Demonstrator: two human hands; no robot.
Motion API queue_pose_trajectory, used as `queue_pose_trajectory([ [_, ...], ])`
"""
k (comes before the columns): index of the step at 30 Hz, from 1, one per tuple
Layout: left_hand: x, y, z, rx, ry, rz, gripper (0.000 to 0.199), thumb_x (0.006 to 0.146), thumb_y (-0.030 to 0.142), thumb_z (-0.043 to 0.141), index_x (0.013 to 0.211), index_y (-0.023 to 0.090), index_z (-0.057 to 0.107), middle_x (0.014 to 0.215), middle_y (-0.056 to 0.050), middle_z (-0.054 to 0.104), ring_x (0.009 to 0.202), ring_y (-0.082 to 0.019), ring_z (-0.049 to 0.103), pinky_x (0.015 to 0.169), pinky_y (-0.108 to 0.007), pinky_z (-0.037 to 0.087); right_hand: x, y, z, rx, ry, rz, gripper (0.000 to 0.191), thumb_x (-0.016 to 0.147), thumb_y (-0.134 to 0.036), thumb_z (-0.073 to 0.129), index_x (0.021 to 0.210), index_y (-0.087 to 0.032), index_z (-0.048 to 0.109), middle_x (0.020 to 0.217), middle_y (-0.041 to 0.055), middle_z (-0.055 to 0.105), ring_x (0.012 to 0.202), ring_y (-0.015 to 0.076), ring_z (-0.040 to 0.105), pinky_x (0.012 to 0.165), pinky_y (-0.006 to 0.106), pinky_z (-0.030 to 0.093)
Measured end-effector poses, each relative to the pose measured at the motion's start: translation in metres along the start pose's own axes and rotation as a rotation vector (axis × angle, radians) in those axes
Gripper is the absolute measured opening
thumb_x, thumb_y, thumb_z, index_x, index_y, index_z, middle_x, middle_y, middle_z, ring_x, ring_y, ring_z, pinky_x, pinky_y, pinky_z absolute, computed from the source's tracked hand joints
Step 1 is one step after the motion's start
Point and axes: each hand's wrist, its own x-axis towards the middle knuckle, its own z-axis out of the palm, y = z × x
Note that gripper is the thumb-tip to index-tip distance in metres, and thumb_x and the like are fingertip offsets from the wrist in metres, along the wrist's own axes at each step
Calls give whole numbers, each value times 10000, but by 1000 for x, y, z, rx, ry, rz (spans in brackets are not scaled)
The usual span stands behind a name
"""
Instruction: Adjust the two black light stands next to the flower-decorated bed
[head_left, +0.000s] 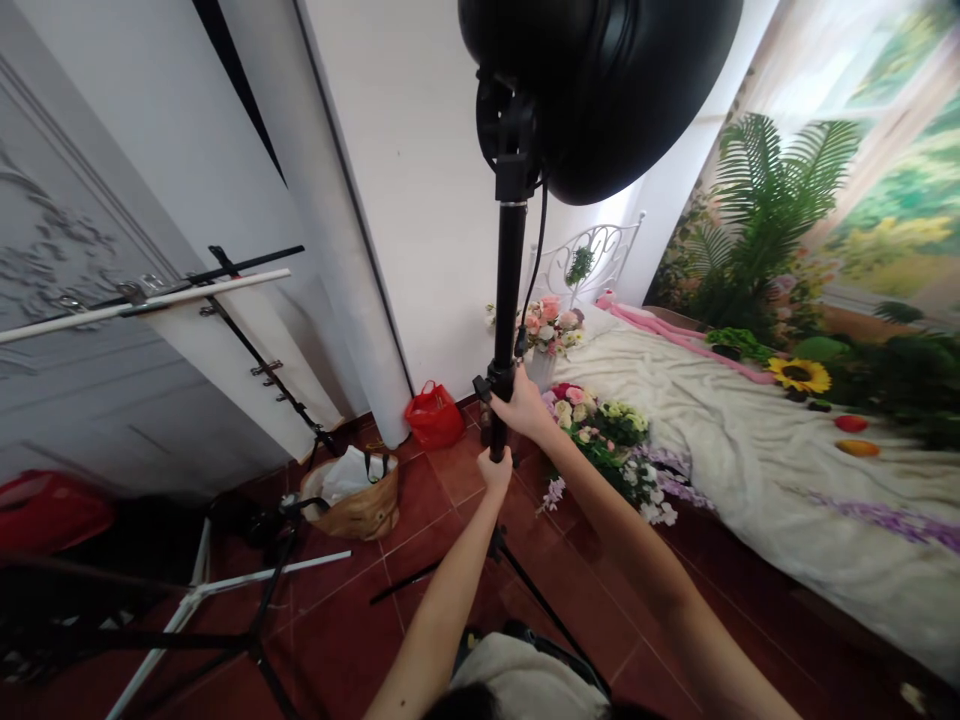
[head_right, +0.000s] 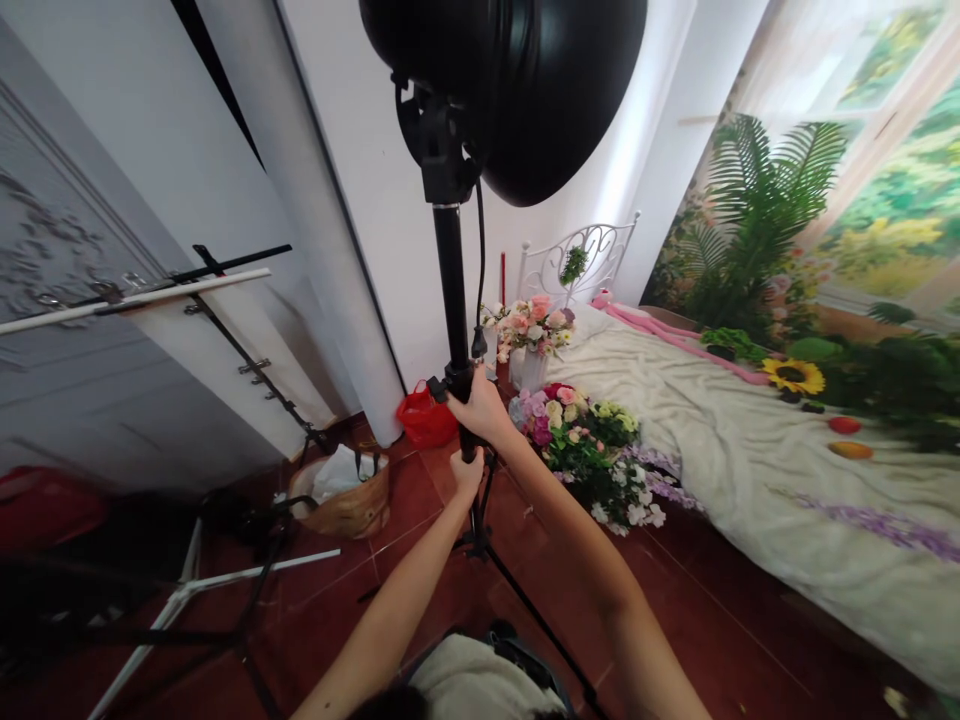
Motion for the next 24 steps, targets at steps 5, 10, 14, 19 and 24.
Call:
queue_pose_trajectory([
  [5, 0, 2, -14, -5, -176, 1, 249, 654, 376, 626, 577, 149, 559, 517, 2, 529, 509, -126, 508, 497, -223, 386, 4, 6, 11, -21, 111, 41, 356, 723, -374, 556, 994, -174, 443, 791, 34, 596, 700, 183, 580, 624, 290, 454],
  [10, -4, 3, -32, -35, -371, 132, 326, 636, 414, 681, 818, 158, 596, 766, -34, 625, 712, -150, 585, 694, -274, 466, 19, -10, 5, -17, 224, -4, 309, 708, -365, 575, 943, -180, 495, 819, 43, 598, 757, 196, 578, 680, 312, 460],
  [14, -9, -12, -45, 51, -407, 137, 357, 661, 426, 665, 894, 172, 572, 858, -41, 630, 803, -162, 590, 766, -300, 461, 42, -36, -13, 35, 259, -115, 338, 720, -382, 581, 974, -174, 501, 878, 57, 597, 816, 200, 574, 753, 331, 455],
  [19, -16, -32, -55, 166, -426, 156, 299, 739, 412, 591, 932, 191, 533, 871, -34, 624, 813, -165, 582, 755, -293, 452, 56, -46, -24, 65, 251, -192, 357, 738, -419, 556, 984, -167, 505, 895, 58, 594, 838, 194, 558, 782, 336, 447],
  [24, -17, -36, -55, 234, -441, 163, 286, 758, 397, 573, 956, 203, 501, 889, -35, 616, 830, -172, 581, 764, -297, 442, 34, -26, -9, 46, 238, -87, 360, 713, -408, 575, 963, -157, 511, 857, 62, 602, 792, 196, 563, 744, 324, 447],
])
